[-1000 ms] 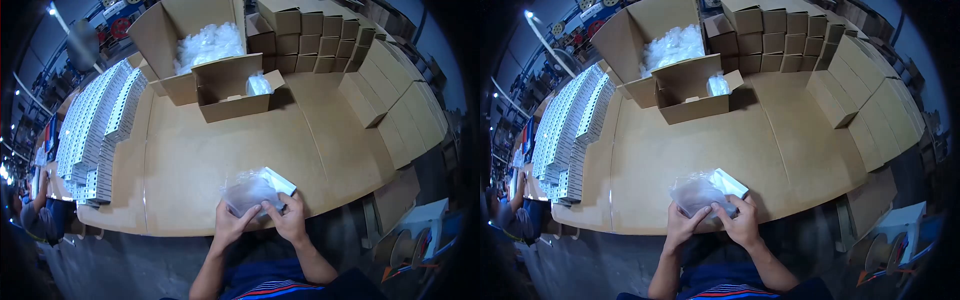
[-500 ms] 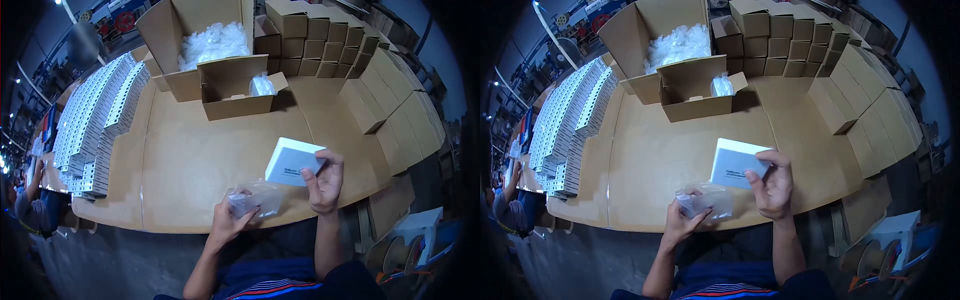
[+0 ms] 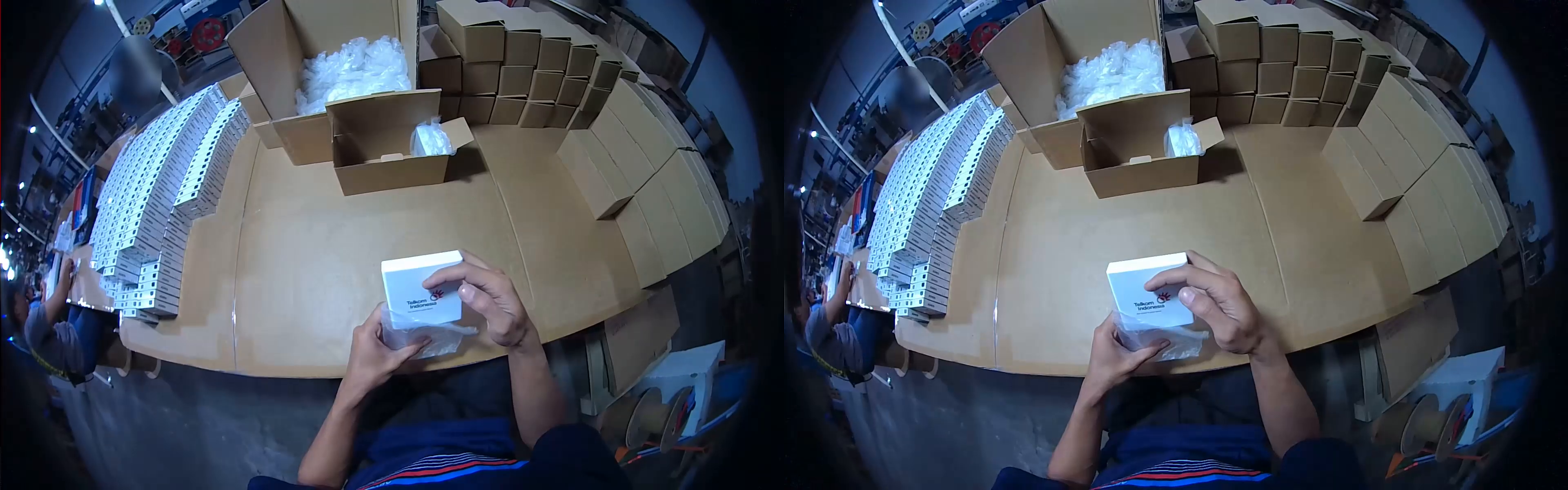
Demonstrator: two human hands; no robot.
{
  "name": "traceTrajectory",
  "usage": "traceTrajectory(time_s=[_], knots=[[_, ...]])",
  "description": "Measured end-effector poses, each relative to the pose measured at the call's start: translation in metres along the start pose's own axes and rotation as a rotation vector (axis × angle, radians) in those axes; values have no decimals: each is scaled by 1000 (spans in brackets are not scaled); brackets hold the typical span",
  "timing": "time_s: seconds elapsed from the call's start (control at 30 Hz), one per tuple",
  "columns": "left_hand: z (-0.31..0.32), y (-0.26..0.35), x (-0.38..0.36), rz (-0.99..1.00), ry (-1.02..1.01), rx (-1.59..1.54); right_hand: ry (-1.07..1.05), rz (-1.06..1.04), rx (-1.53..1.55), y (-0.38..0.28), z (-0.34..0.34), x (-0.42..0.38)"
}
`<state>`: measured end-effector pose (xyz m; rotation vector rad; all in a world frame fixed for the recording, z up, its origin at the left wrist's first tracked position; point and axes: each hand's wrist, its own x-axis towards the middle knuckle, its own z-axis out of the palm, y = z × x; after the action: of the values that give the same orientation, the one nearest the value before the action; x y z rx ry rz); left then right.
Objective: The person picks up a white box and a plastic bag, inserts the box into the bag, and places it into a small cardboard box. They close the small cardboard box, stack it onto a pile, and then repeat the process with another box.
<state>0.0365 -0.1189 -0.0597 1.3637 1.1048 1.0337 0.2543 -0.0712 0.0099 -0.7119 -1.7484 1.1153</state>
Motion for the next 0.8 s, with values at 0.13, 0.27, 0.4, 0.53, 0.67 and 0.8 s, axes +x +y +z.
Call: traceTrajectory(time_s=[0.13,0.27,0.4,0.53,0.67,0.8], knots=[[-2,3,1,-29,-6,-25,-16,31,-19,10,1,-3],[-6,-2,3,-29,-2,-13,34,72,-4,12,7,-5],[-9,-6,0,-38,-19,-78,-24,166,24,11,14,-5],[-17,-34,-6,-143,-17,-303,-85,194,3,27,12,-11],[-4,-49,-11,-159,70,-681,-86,179,17,36,24,-18],[2,-52,-15,-84,113,-799,322,412,313,46,49,-36]])
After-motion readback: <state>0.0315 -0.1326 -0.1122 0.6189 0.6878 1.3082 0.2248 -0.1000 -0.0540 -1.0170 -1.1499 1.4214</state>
